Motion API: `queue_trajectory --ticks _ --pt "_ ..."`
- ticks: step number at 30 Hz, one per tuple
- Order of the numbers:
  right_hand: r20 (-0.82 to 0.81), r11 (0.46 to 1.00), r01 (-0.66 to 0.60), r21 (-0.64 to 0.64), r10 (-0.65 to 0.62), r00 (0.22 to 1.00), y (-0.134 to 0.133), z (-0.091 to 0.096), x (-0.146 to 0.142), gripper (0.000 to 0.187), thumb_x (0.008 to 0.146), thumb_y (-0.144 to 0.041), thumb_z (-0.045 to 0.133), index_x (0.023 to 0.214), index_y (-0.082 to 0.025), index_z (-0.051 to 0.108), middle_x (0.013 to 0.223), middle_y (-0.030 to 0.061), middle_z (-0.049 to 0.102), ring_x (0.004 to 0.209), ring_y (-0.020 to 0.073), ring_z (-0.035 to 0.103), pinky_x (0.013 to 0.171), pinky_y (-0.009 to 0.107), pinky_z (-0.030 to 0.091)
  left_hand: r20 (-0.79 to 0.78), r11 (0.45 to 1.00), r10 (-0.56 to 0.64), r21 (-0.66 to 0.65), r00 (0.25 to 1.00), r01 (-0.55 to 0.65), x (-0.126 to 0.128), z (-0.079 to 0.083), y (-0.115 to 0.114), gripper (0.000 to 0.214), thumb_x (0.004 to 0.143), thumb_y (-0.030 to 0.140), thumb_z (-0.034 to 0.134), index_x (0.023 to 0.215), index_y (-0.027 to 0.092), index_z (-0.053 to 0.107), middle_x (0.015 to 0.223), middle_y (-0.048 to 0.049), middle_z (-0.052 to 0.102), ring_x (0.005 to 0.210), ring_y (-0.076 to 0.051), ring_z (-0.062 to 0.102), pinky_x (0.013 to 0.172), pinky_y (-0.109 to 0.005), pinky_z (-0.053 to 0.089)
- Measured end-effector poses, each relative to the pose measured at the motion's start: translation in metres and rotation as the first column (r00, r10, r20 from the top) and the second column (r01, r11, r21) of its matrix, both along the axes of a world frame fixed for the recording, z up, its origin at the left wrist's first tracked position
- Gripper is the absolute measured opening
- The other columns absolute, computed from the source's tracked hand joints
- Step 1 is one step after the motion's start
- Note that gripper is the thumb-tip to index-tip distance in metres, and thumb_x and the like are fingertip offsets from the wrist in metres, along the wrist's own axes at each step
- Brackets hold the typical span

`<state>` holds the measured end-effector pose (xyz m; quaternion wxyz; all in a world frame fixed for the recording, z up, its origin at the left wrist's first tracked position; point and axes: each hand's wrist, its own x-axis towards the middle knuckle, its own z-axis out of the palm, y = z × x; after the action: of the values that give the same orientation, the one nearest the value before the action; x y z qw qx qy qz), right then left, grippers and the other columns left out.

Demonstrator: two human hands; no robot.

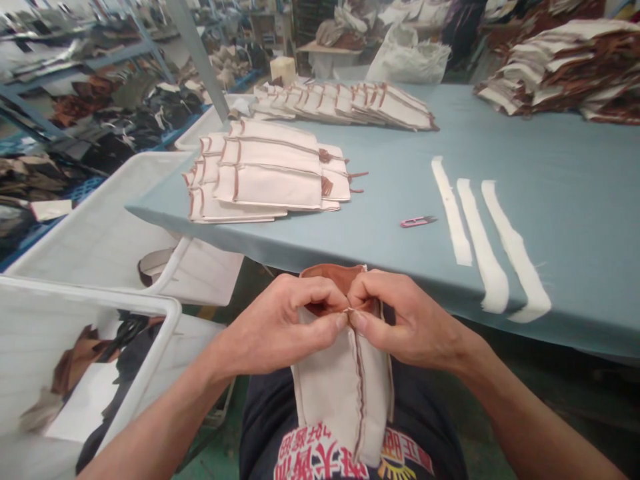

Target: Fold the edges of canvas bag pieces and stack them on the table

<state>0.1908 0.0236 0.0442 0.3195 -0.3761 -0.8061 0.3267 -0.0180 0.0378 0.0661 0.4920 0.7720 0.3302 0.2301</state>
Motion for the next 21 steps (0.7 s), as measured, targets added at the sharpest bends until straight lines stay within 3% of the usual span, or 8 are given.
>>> queue_trajectory --ticks 4,10,16,21 --pt "0.046 0.997 0.021 0.075 -0.025 0.999 -0.003 0.001 0.001 0.013 0.086 -0.016 0.052 0.074 -0.021 0.048 0.069 -0.0023 0.058 0.062 0.0122 0.047 0.064 0.027 0.037 0.051 0.997 0.075 -0.009 0.996 -0.075 0.002 -0.005 -0.005 0.012 0.082 0.01 0.057 0.078 0.013 0.068 0.07 0.0028 0.061 0.062 -0.008 0.051 0.058 -0.019 0.04" --pt "0.07 0.996 0.032 0.085 -0.038 0.997 -0.005 0.0 0.002 0.014 0.089 -0.018 0.053 0.075 -0.021 0.051 0.069 -0.0016 0.06 0.062 0.0127 0.05 0.064 0.027 0.038 0.019 0.997 0.067 -0.039 0.998 -0.067 -0.001 -0.008 -0.006 0.01 0.084 0.017 0.06 0.075 0.014 0.064 0.07 0.0033 0.056 0.062 -0.008 0.047 0.056 -0.019 0.038" --pt "0.101 0.994 -0.004 0.11 -0.007 0.995 -0.006 0.002 0.0 0.015 0.091 -0.02 0.054 0.076 -0.02 0.053 0.072 0.0 0.065 0.065 0.0137 0.054 0.067 0.028 0.038 -0.164 0.992 0.061 0.123 0.985 -0.041 -0.004 0.005 -0.004 0.009 0.083 0.012 0.057 0.077 0.016 0.062 0.065 0.006 0.057 0.058 -0.007 0.047 0.054 -0.019 0.035" --pt "0.186 0.997 -0.009 0.081 -0.006 0.983 -0.008 0.006 -0.002 0.007 0.082 -0.019 0.056 0.077 -0.021 0.052 0.071 0.0003 0.063 0.065 0.0151 0.054 0.064 0.029 0.035 -0.266 0.956 0.015 0.286 0.964 0.064 -0.003 0.012 -0.001 0.01 0.079 0.009 0.057 0.074 0.017 0.058 0.06 0.0077 0.052 0.054 -0.006 0.042 0.052 -0.021 0.029"
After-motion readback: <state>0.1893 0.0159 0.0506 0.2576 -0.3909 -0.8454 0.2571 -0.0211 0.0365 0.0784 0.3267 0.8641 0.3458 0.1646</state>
